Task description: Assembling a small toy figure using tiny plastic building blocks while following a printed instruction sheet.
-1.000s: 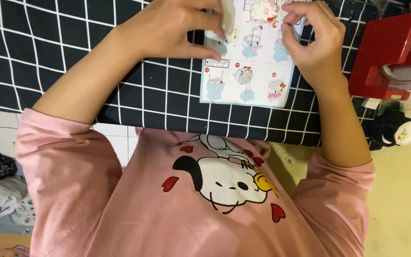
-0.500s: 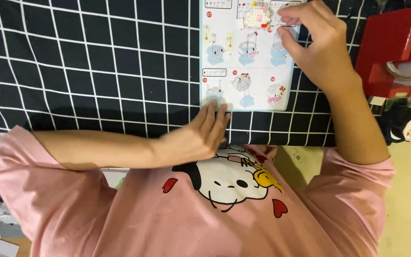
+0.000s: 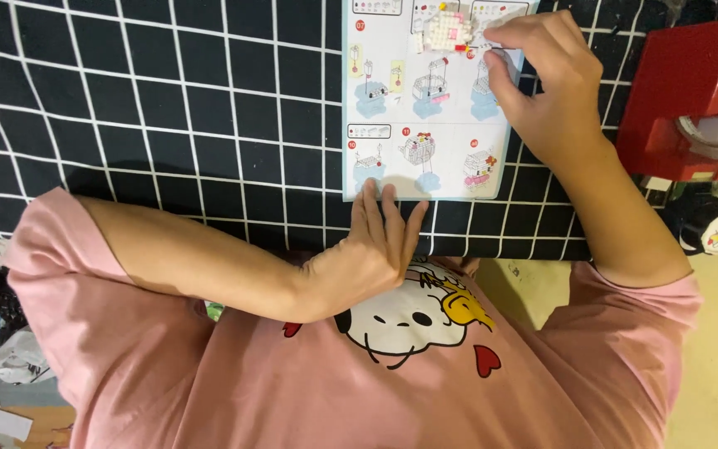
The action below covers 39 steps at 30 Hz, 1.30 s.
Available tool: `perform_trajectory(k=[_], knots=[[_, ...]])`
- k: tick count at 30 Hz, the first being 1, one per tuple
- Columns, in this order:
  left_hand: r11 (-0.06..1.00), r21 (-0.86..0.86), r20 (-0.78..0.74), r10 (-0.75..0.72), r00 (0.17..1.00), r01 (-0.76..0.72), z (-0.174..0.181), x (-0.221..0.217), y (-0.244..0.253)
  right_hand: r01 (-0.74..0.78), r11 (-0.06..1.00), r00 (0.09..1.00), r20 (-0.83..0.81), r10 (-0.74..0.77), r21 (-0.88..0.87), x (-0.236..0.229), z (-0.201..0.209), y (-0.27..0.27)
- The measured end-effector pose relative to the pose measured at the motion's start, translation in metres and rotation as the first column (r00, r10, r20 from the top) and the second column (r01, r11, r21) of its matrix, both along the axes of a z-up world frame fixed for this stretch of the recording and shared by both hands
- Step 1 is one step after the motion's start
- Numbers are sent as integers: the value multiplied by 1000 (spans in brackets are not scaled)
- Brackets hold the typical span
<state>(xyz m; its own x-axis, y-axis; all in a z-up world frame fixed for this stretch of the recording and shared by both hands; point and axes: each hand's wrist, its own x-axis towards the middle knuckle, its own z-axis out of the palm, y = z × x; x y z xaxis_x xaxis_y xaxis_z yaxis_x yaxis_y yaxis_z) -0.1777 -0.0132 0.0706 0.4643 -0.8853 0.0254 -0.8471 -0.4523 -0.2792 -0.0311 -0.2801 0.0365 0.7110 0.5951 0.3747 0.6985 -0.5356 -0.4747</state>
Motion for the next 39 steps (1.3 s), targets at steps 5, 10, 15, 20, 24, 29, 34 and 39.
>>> perform_trajectory(k=[5, 10, 15, 20, 24, 29, 34, 39], knots=[[997, 8, 27, -73, 997, 73, 2, 10, -1, -12, 1000, 1000, -20, 13, 19, 0, 4, 2], [998, -2, -11, -62, 998, 62, 1, 9, -1, 5, 1000, 1000, -3, -5, -10, 0, 2, -1], [998, -49, -21, -32, 999, 31, -1, 6, 0, -10, 1000, 1000, -23, 10, -2, -1, 4, 3], [999, -18, 21, -46, 999, 47, -5, 4, -2, -29, 1000, 1000, -3, 29, 3, -2, 5, 4], [999, -20, 37, -33, 999, 33, -9, 1, -3, -36, 999, 999, 6, 36, 6, -4, 5, 4], [999, -15, 57, -29, 998, 29, -8, 1, -1, -27, 1000, 1000, 3, 27, 13, -5, 3, 4], [998, 8, 51, -57, 997, 57, -5, 4, 0, -24, 998, 1000, -14, 25, 61, -4, 8, 10], [999, -25, 47, -26, 999, 28, -9, 1, -2, 5, 1000, 1000, -9, -4, 27, -4, 10, 9]])
